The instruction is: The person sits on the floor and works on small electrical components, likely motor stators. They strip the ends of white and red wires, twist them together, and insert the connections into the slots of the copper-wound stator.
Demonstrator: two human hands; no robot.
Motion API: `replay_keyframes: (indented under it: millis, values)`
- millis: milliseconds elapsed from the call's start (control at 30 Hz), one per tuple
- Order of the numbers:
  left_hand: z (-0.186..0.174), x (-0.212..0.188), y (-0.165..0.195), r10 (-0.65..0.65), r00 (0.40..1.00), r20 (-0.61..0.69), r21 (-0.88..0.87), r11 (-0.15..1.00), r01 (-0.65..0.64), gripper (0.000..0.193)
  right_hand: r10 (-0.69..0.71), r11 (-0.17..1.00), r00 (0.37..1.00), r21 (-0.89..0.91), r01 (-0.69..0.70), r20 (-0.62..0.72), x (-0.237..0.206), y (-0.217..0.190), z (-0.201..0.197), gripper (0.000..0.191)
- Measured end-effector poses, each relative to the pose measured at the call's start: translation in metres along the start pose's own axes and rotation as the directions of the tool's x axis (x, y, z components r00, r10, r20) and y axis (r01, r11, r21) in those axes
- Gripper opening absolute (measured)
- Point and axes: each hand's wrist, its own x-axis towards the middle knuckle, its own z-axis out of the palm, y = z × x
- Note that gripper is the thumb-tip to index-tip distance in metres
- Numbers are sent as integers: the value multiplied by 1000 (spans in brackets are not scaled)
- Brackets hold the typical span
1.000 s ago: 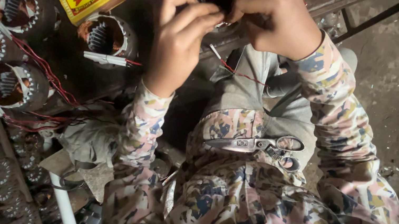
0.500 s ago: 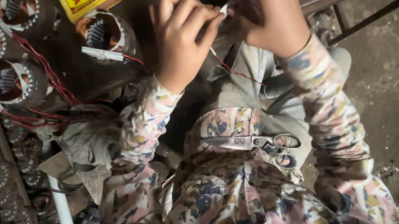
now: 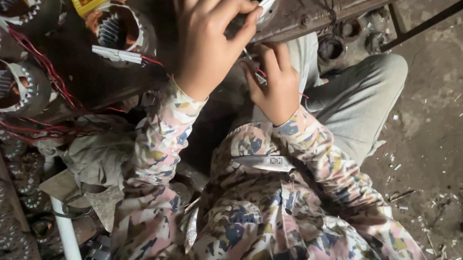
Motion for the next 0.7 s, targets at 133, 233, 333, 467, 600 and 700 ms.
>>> replay_keyframes:
  millis: [133, 233, 333, 467, 600, 700]
  values:
    - [0, 2, 3, -17, 1000, 2, -18, 1000, 17, 15, -43, 999, 998, 12, 43, -39, 0, -1, -7, 32]
    - [-1, 3, 3, -19, 1000, 6, -20, 1000, 19, 15, -94, 995, 995, -18, 94, -45, 7, 1, -26, 34]
    - [-2, 4, 2, -21, 1000, 9, -35, 999, 22, 15, -289, 944, 955, -184, 274, -61, 22, 6, -51, 40]
    - [-2, 6, 0, -38, 999, 21, -66, 997, 40, 15, -204, 977, 979, -74, 202, -24, 51, 19, -73, 27]
    - [-5, 12, -6, -30, 998, 49, -114, 993, 36, 15, -197, 980, 980, 8, 197, 28, 74, 28, -79, 14]
    - [-6, 17, -9, -51, 995, 86, -151, 986, 63, 14, -265, 964, 964, -23, 265, 25, 82, 29, -80, 15]
